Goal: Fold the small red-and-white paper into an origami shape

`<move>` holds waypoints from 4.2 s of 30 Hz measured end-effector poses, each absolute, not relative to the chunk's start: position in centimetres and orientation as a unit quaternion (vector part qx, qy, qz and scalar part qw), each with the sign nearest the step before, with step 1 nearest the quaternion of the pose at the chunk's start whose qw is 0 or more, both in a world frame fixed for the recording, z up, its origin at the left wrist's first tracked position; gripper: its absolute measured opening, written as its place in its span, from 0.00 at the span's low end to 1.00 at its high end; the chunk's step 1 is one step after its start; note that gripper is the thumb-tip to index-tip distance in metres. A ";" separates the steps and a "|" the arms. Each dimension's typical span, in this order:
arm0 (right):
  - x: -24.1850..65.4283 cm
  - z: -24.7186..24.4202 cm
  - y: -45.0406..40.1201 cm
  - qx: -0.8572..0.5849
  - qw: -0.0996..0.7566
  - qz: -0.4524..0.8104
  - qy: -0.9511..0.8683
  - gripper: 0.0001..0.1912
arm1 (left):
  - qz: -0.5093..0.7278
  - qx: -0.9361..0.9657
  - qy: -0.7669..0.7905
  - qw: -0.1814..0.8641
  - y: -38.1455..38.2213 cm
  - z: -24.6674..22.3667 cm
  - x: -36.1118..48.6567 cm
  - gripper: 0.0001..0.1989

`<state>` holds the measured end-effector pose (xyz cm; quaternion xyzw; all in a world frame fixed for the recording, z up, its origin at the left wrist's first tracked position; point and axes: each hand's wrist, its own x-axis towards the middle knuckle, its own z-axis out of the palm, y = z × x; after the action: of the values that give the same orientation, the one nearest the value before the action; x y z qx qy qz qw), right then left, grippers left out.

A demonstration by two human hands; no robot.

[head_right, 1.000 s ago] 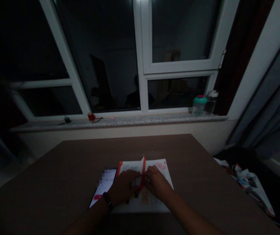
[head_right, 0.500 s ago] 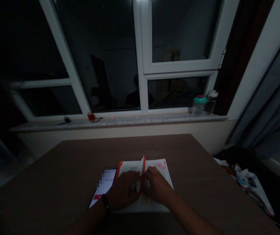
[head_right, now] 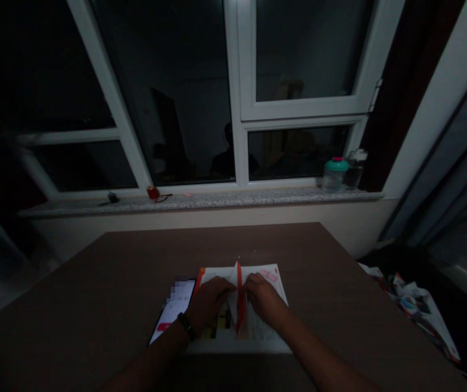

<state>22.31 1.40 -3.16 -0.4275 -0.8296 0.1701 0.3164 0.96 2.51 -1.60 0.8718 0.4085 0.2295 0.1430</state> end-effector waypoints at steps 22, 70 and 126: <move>22.3 -0.9 -1.5 -0.433 0.271 0.191 -0.838 0.21 | 0.172 0.892 0.409 0.092 -0.8 -0.6 0.8 0.26; 22.4 -1.3 -1.3 -0.433 0.258 0.154 -0.850 0.22 | 0.136 0.900 0.409 0.062 -0.4 -0.9 0.7 0.21; 22.1 -0.6 -1.5 -0.439 0.237 0.145 -0.855 0.23 | 0.176 0.884 0.430 0.053 -0.3 -1.3 1.4 0.24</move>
<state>22.15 -1.47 -0.60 -0.4387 -0.8546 0.1447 0.2371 1.41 -0.33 -1.26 0.8840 0.4298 0.1758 0.0534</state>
